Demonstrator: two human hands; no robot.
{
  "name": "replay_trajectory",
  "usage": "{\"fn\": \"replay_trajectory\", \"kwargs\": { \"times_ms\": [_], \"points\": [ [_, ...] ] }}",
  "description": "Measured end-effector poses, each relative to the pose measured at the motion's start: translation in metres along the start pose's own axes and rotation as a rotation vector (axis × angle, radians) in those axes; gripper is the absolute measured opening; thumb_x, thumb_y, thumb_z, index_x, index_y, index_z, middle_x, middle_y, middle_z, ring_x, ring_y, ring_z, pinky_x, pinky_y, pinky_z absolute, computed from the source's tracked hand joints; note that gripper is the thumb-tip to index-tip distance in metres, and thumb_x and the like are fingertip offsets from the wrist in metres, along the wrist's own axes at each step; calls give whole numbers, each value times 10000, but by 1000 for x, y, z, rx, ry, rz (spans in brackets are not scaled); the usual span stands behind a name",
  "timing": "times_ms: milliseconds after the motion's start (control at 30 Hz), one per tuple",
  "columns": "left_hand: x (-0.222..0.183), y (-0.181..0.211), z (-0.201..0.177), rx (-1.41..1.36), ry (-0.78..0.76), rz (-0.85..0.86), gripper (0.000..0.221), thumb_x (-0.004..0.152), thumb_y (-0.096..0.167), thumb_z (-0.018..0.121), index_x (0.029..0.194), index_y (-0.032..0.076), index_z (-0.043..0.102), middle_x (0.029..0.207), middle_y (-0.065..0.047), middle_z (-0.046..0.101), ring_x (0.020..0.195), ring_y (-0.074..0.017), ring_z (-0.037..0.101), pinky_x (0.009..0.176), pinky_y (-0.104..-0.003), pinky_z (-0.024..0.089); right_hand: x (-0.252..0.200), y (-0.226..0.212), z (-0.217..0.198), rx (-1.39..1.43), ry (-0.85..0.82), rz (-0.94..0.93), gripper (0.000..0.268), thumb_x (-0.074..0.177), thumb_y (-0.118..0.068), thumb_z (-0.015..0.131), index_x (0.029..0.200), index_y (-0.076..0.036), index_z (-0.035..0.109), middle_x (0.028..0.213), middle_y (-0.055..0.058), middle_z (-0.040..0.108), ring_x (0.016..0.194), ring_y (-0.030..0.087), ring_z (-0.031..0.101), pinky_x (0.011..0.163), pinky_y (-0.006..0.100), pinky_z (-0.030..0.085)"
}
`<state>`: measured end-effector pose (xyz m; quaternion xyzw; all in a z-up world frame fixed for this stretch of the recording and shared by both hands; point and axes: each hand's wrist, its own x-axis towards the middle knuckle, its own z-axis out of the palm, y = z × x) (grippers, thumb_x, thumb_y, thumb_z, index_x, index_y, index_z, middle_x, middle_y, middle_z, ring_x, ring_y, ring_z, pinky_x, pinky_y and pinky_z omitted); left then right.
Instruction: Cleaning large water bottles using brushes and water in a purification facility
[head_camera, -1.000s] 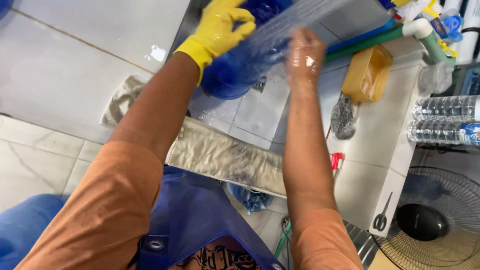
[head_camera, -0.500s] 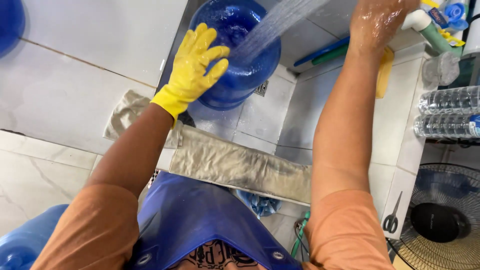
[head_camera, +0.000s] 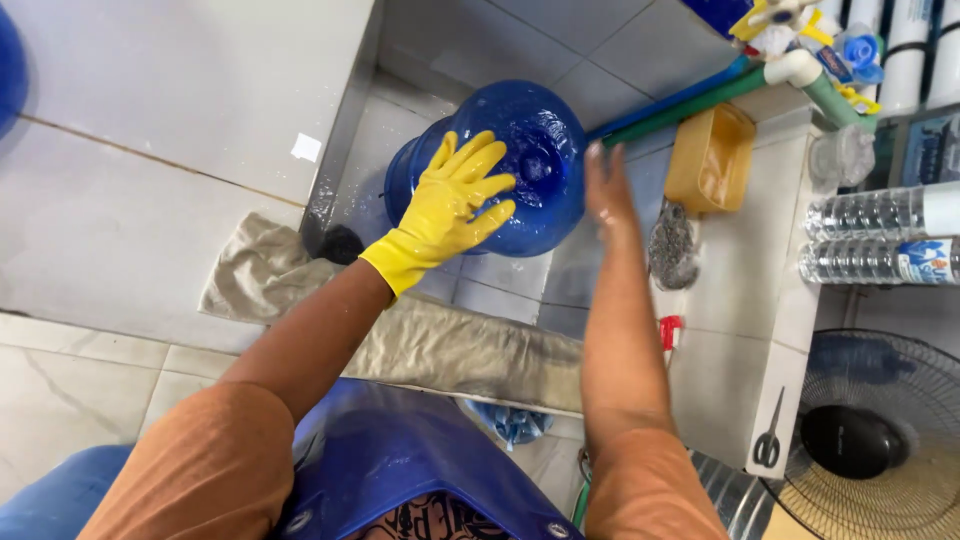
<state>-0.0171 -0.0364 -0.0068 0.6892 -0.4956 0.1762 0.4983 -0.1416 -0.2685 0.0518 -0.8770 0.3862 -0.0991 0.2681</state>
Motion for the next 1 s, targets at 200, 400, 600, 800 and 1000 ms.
{"fn": "replay_trajectory", "kwargs": {
  "times_ms": [200,400,600,800,1000],
  "points": [
    [-1,-58,-5,-238,154,-484,236,1037,176,681,1259,101,696,1229,-140,702,1253,-320,630,1118,-421,457,-25,37,35,413,-141,583,852,1016,-765,274,1629,-173,265,1655,251,282,1508,522,247,1042,863,180],
    [-36,-131,25,-53,-606,-1586,824,1036,683,153,1451,90,547,1352,-217,639,1335,-367,567,1206,-503,360,-50,11,29,536,-3,801,867,986,-770,367,1632,-200,271,1666,256,250,1521,536,196,1108,838,99],
    [61,-34,-58,-325,-613,-1933,954,954,753,226,1570,38,366,1597,-209,409,1521,-305,335,1290,-427,169,-61,8,27,612,3,798,919,974,-779,355,1641,-160,232,1664,315,206,1517,548,196,1142,813,96],
    [69,-21,-44,-418,-618,-1952,1075,889,849,248,1610,56,317,1664,-139,317,1565,-289,236,1309,-427,99,-78,33,34,879,90,762,917,978,-733,426,1612,-81,311,1621,332,303,1496,536,277,1209,720,176],
    [90,12,-58,-313,-672,-1695,1102,875,858,192,1508,4,479,1564,-185,475,1503,-307,375,1285,-434,228,-121,36,-12,1011,325,492,539,1020,-551,596,1444,-221,558,1380,162,633,1237,332,647,1025,565,539]
  ]
}}
